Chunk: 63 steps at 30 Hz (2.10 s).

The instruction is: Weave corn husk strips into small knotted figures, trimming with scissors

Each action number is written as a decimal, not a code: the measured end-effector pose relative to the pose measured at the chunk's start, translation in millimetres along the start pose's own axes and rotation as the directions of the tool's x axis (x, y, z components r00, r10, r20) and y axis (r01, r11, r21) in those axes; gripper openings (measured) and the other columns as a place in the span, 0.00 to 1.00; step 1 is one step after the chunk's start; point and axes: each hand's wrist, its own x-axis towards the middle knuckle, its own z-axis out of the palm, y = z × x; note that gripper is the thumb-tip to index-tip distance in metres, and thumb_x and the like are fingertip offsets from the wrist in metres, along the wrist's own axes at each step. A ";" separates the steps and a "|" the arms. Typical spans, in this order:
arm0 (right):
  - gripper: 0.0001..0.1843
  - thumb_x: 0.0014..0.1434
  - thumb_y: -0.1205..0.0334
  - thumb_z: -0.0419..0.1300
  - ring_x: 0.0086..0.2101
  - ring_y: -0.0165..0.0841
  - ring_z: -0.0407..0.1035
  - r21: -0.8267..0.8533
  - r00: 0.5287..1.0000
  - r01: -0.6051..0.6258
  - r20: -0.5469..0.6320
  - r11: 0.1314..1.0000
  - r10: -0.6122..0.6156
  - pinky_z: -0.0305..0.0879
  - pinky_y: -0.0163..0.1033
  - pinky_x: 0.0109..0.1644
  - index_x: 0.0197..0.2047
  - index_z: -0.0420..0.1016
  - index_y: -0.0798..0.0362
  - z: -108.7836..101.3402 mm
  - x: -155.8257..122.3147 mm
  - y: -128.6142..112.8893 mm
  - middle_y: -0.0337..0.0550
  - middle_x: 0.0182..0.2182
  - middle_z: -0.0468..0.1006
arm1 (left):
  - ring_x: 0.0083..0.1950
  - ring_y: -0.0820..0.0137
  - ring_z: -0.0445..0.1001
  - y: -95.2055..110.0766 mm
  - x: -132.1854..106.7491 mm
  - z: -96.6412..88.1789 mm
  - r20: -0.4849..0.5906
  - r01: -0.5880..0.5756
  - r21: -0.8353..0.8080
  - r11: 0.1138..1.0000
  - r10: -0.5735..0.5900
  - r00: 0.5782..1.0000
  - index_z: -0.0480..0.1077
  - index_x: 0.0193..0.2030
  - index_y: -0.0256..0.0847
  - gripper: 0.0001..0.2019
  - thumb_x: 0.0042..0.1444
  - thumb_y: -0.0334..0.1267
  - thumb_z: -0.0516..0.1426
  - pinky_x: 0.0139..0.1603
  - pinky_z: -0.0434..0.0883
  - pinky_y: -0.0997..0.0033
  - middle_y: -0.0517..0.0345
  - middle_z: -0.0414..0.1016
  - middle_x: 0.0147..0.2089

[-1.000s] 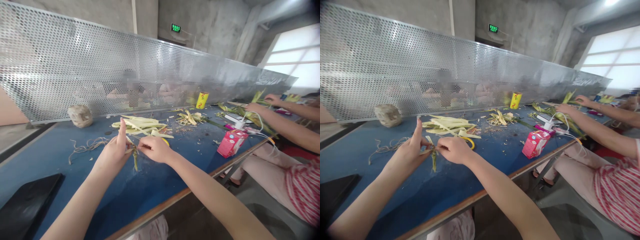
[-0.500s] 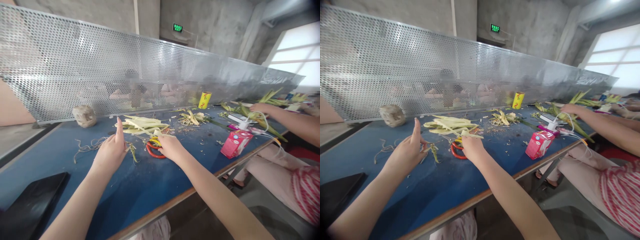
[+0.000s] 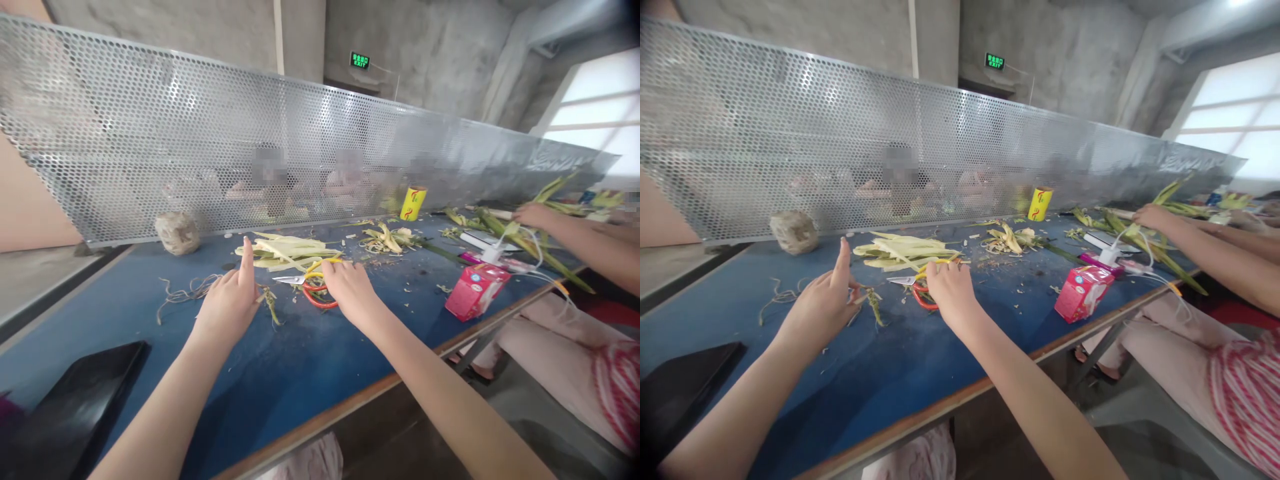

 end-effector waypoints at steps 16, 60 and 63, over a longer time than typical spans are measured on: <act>0.06 0.55 0.65 0.57 0.38 0.40 0.64 0.439 0.987 -0.039 -0.125 0.898 0.104 0.60 0.43 0.41 0.36 0.70 0.58 32.7 1.1 37.1 0.50 0.35 0.74 | 0.41 0.60 0.73 4.0 -0.8 -4.1 0.022 0.030 0.079 0.996 -0.031 0.999 0.29 0.66 0.24 0.40 0.50 0.30 0.48 0.41 0.68 0.63 0.48 0.76 0.36; 0.24 0.65 0.52 0.35 0.13 0.21 0.45 0.437 0.675 0.481 0.369 -0.760 0.639 0.50 0.28 0.17 0.24 0.58 0.54 94.9 46.8 191.3 0.28 0.15 0.52 | 0.37 0.60 0.73 7.1 -2.9 2.6 0.014 0.008 0.090 0.996 -0.010 1.000 0.37 0.66 0.25 0.34 0.53 0.29 0.47 0.41 0.68 0.60 0.50 0.75 0.34; 0.28 0.66 0.52 0.30 0.13 0.21 0.44 0.459 0.628 0.496 0.395 -0.737 0.670 0.50 0.27 0.16 0.21 0.56 0.54 103.8 43.1 194.9 0.29 0.15 0.49 | 0.37 0.59 0.73 7.9 -2.8 2.7 0.012 0.016 0.083 0.996 -0.017 1.000 0.37 0.66 0.25 0.34 0.54 0.29 0.46 0.42 0.68 0.60 0.50 0.75 0.34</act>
